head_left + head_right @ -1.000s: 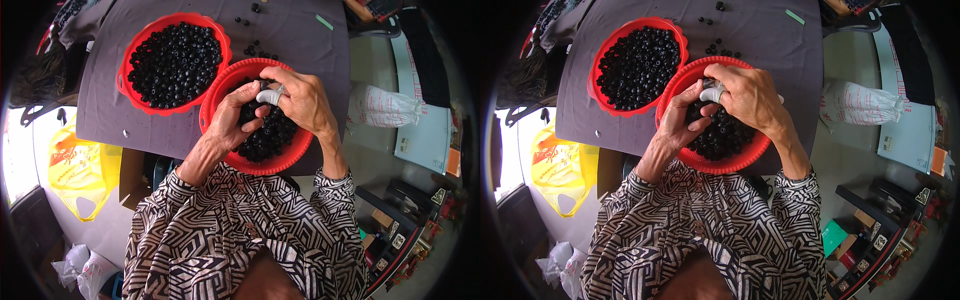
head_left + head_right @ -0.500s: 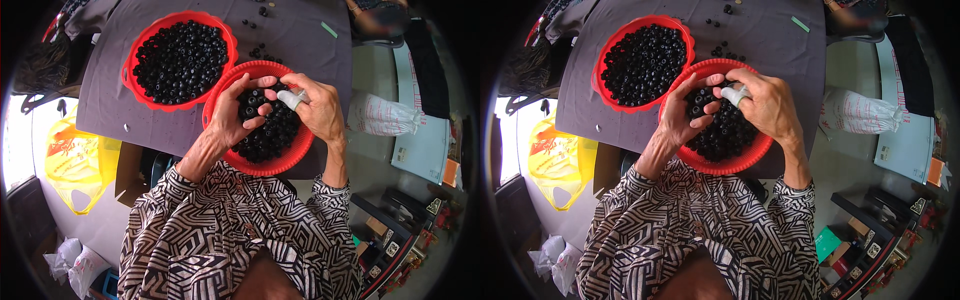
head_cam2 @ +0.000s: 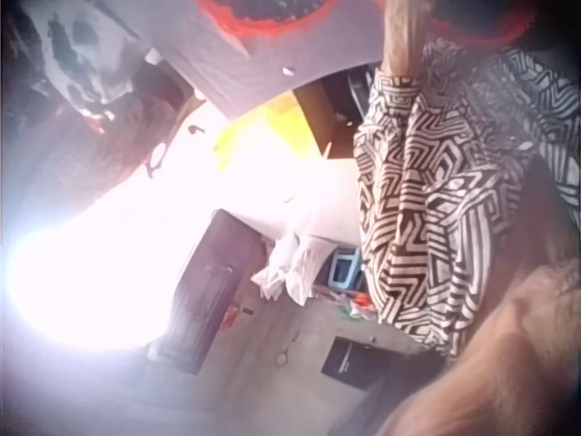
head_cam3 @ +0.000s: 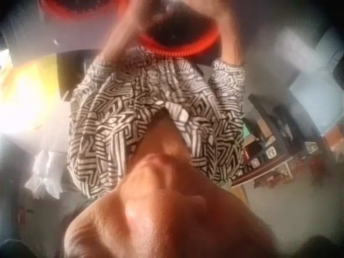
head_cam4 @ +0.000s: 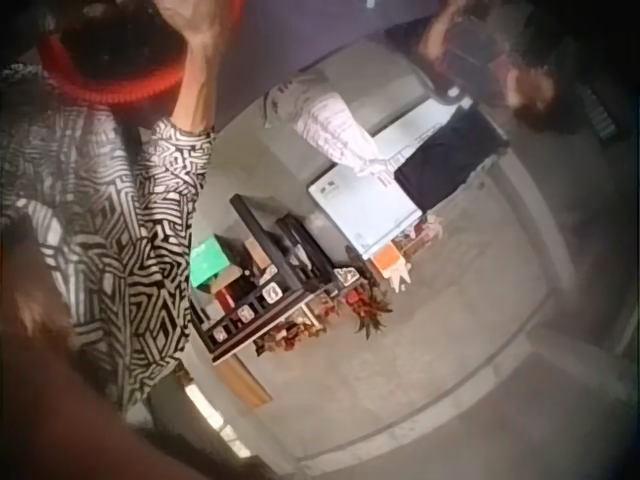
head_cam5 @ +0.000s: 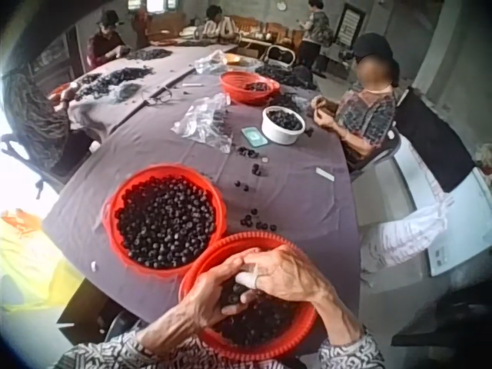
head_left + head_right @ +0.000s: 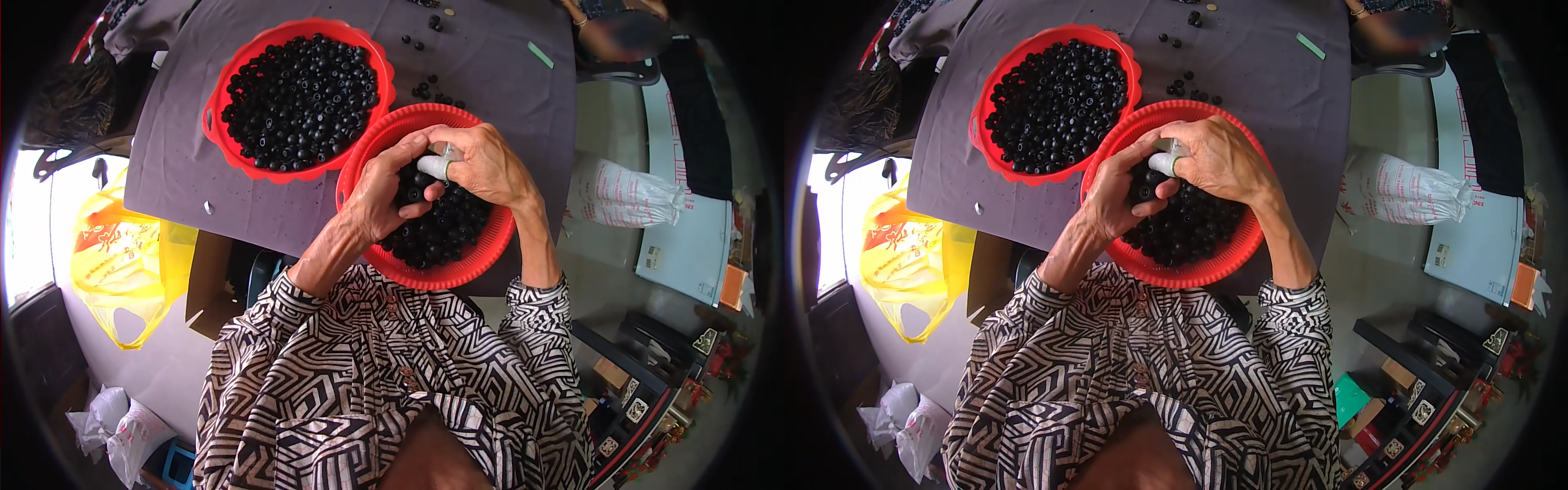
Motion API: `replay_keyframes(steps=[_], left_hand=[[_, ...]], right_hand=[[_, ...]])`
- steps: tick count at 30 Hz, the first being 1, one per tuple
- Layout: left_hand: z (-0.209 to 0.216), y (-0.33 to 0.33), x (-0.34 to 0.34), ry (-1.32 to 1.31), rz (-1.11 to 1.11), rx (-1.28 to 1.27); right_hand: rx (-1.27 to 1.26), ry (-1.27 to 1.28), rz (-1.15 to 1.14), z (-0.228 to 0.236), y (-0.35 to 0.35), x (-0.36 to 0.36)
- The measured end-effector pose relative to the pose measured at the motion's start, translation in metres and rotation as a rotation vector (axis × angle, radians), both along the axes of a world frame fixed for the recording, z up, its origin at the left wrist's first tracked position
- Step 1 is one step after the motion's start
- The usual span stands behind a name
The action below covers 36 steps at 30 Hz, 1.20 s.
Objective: The person assembles small black plastic components by hand using a white cylindrical holder at a workbench.
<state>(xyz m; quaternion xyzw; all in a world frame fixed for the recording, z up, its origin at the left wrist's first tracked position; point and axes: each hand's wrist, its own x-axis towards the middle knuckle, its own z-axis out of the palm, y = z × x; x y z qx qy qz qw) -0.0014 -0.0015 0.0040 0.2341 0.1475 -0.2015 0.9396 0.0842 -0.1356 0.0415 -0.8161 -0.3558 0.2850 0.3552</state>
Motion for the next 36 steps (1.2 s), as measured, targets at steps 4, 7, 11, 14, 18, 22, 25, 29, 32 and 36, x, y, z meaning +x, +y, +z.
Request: replay_keyframes(steps=[4, 7, 11, 14, 18, 22, 25, 29, 32, 36], left_hand=[[-0.005, 0.002, 0.000, -0.008, 0.031, -0.052], [-0.004, 0.001, 0.000, -0.013, 0.045, -0.042], [-0.005, -0.002, -0.001, -0.054, 0.089, 0.031], [-0.008, 0.000, 0.000, -0.082, 0.092, -0.028], [-0.005, 0.001, 0.000, -0.136, 0.071, -0.089], [-0.006, 0.001, -0.001, -0.169, 0.051, -0.086], [-0.004, 0.000, -0.001, -0.180, 0.044, -0.028], [-0.003, 0.002, 0.001, -0.194, 0.036, 0.036], [-0.003, 0.001, 0.002, -0.197, 0.048, 0.043], [-0.005, 0.001, 0.002, -0.196, 0.065, 0.040]], right_hand=[[0.204, -0.121, -0.080, 0.011, -0.003, -0.009], [0.079, -0.349, -0.054, 0.017, -0.005, -0.009], [0.107, -0.528, -0.016, 0.013, -0.005, -0.011], [0.180, -0.508, -0.051, 0.016, -0.007, -0.012], [0.110, -0.420, -0.077, 0.023, -0.016, -0.005], [0.092, -0.346, -0.060, 0.019, -0.013, -0.004], [0.030, -0.340, -0.011, 0.026, -0.010, -0.002], [0.071, -0.365, 0.018, 0.022, -0.010, -0.001], [0.044, -0.330, 0.007, 0.020, -0.011, 0.000], [0.051, -0.322, -0.014, 0.018, -0.010, -0.002]])
